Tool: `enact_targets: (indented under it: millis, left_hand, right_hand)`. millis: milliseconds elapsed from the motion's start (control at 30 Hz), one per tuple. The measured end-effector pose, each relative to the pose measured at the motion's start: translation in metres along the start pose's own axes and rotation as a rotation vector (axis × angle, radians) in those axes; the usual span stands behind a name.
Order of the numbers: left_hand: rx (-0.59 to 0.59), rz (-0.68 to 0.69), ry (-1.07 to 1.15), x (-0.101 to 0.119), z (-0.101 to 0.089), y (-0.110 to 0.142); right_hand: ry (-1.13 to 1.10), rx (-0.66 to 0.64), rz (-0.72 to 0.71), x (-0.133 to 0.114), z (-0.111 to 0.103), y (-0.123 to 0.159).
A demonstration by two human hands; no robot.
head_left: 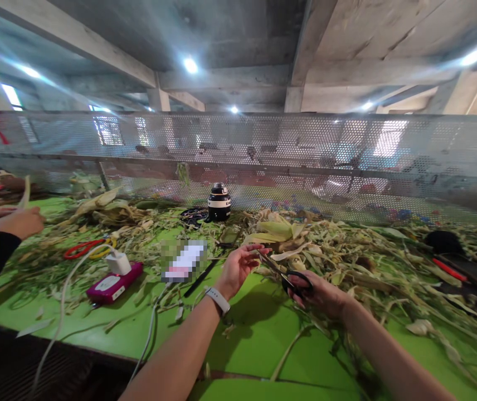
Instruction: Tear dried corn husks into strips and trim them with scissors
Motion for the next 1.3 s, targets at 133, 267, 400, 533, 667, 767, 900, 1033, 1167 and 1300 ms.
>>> enact_targets:
  millis: [133, 267, 400, 533, 667, 767, 900, 1033, 1167, 1300]
  left_hand:
    - [-0.021, -0.025, 0.036, -0.001, 0.001, 0.001]
    - [-0.040, -0.021, 0.044, -0.002, 0.002, 0.003]
    - [-0.033, -0.012, 0.025, -0.001, 0.001, 0.002]
    - [0.035, 0.020, 0.007, 0.001, -0.006, -0.004]
    - [0.124, 0.122, -0.071, 0.005, -0.017, -0.010]
    - [0.122, 0.195, -0.179, 0.008, -0.018, -0.009]
    - [0.109, 0.237, -0.191, 0.013, -0.014, -0.005]
    - [0.081, 0.280, -0.210, 0.017, -0.008, -0.002]
    - [0.037, 0.294, -0.226, 0.013, -0.004, -0.001]
    - [0.022, 0.310, -0.238, 0.011, -0.002, 0.001]
  right_hand:
    - [0.006, -0.004, -0.017, 0.004, -0.001, -0.003]
    - [-0.007, 0.002, -0.027, 0.005, 0.000, -0.004]
    - [-0.032, -0.001, -0.017, 0.000, 0.004, -0.002]
    - [0.053, -0.033, -0.061, -0.010, 0.005, 0.002]
    - [0.177, 0.104, -0.152, -0.023, -0.018, -0.002]
    - [0.533, 0.300, -0.232, -0.030, -0.044, -0.007]
    - [1.160, 0.550, -0.249, -0.035, -0.067, -0.006]
    - [1.320, 0.565, -0.232, -0.032, -0.065, -0.002]
    - [1.361, 0.620, -0.210, -0.035, -0.064, 0.003]
    - [1.310, 0.635, -0.215, -0.035, -0.065, 0.003]
Point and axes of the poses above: each hand's wrist, its own y-axis away from the middle knuckle, its own z-axis out of the palm, x = y × z, the point moved 8 cm from there along -y, towards the middle knuckle, and after that the axes turned 13 degrees about x, right-handed, at the moved point
